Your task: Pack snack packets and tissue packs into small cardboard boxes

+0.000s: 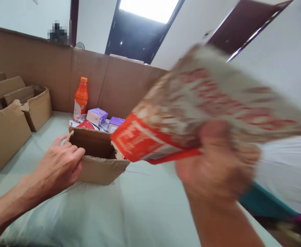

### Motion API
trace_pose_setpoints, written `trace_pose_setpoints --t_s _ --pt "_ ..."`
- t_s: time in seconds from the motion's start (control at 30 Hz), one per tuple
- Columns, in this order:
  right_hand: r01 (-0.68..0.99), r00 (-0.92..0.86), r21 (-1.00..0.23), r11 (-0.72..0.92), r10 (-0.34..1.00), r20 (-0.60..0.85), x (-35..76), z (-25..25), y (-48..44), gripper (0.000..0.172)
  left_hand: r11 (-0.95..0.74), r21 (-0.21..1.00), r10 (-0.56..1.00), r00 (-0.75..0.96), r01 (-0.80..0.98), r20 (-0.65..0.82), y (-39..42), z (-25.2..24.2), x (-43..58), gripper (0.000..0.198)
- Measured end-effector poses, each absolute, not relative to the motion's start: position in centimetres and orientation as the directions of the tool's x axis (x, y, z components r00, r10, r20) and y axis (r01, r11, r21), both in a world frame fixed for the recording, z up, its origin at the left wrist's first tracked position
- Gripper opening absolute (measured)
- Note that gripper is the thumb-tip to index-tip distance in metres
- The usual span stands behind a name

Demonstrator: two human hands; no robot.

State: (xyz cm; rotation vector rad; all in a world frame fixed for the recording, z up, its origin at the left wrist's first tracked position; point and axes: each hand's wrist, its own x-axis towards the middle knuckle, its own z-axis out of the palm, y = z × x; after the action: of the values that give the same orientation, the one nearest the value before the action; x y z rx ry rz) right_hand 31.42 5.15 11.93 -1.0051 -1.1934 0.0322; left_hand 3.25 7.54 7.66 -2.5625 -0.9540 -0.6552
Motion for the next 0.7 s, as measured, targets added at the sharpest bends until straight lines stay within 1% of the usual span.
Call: trace_pose_setpoints --t_s 0.03,0.07,0.13,0.17,0.23,0.27,0.3,0.33,0.4,0.43,0.47,0.5,0.53,0.6,0.63,0.7 --pt "0.42 0.411 -0.644 0.64 0.498 0.763 29.9 11.8 6.2 0.038 -0.703 -0.154 0.553 0.67 0.694 0.496 7.6 7.5 3.1 0.027" --pt "0.378 0.339 -0.654 0.655 0.56 0.756 28.7 11.5 7.1 0.036 -0.683 -0.166 0.573 0.663 0.712 0.482 7.5 7.4 3.0 0.027" --pt "0.333 0.093 -0.71 0.621 0.727 0.68 27.1 10.9 8.6 0.032 -0.645 -0.192 0.597 0.644 0.74 0.479 7.2 7.2 2.6 0.027" --pt "0.345 -0.048 -0.73 0.59 0.787 0.615 26.8 10.6 9.2 0.032 -0.634 -0.207 0.595 0.641 0.745 0.486 7.0 7.1 2.4 0.027" --pt "0.435 -0.272 -0.725 0.534 0.846 0.459 26.5 10.3 10.3 0.03 -0.626 -0.235 0.579 0.645 0.744 0.5 6.8 7.1 2.1 0.027" --pt "0.511 -0.351 -0.697 0.504 0.862 0.366 26.4 10.3 10.8 0.029 -0.632 -0.241 0.565 0.651 0.737 0.508 6.7 7.0 2.0 0.026" --pt "0.599 -0.407 -0.645 0.475 0.874 0.266 26.1 10.3 11.3 0.029 -0.641 -0.242 0.552 0.656 0.729 0.514 6.7 6.9 1.9 0.026" --pt "0.687 -0.444 -0.569 0.453 0.881 0.165 25.8 10.3 11.8 0.029 -0.649 -0.24 0.544 0.661 0.722 0.517 6.7 6.9 1.8 0.026" --pt "0.819 -0.483 -0.367 0.441 0.875 -0.024 24.5 10.1 12.6 0.027 -0.659 -0.228 0.542 0.663 0.716 0.517 6.7 6.7 1.7 0.026" --pt "0.843 -0.506 -0.275 0.462 0.855 -0.112 23.7 9.9 12.9 0.024 -0.666 -0.224 0.538 0.666 0.712 0.517 6.7 6.7 1.7 0.026" --pt "0.835 -0.544 -0.214 0.506 0.817 -0.192 22.9 9.7 13.1 0.021 -0.673 -0.225 0.532 0.672 0.705 0.515 6.8 6.7 1.7 0.026" --pt "0.807 -0.591 -0.188 0.56 0.763 -0.261 22.1 9.5 13.2 0.018 -0.684 -0.23 0.521 0.684 0.693 0.511 6.7 6.8 1.8 0.026" --pt "0.768 -0.638 -0.19 0.612 0.702 -0.316 21.3 9.2 13.4 0.017 -0.698 -0.237 0.504 0.699 0.676 0.508 6.7 6.9 2.0 0.025" --pt "0.699 -0.707 -0.231 0.677 0.606 -0.364 20.5 8.9 13.7 0.018 -0.73 -0.251 0.468 0.732 0.636 0.494 6.7 7.3 2.3 0.025" --pt "0.688 -0.718 -0.251 0.681 0.589 -0.37 20.4 8.9 13.9 0.019 -0.745 -0.252 0.459 0.749 0.617 0.478 6.7 7.5 2.6 0.028" --pt "0.7 -0.712 -0.298 0.649 0.607 -0.353 21.1 9.2 14.1 0.02 -0.779 -0.223 0.472 0.782 0.586 0.408 7.0 8.0 3.0 0.042"
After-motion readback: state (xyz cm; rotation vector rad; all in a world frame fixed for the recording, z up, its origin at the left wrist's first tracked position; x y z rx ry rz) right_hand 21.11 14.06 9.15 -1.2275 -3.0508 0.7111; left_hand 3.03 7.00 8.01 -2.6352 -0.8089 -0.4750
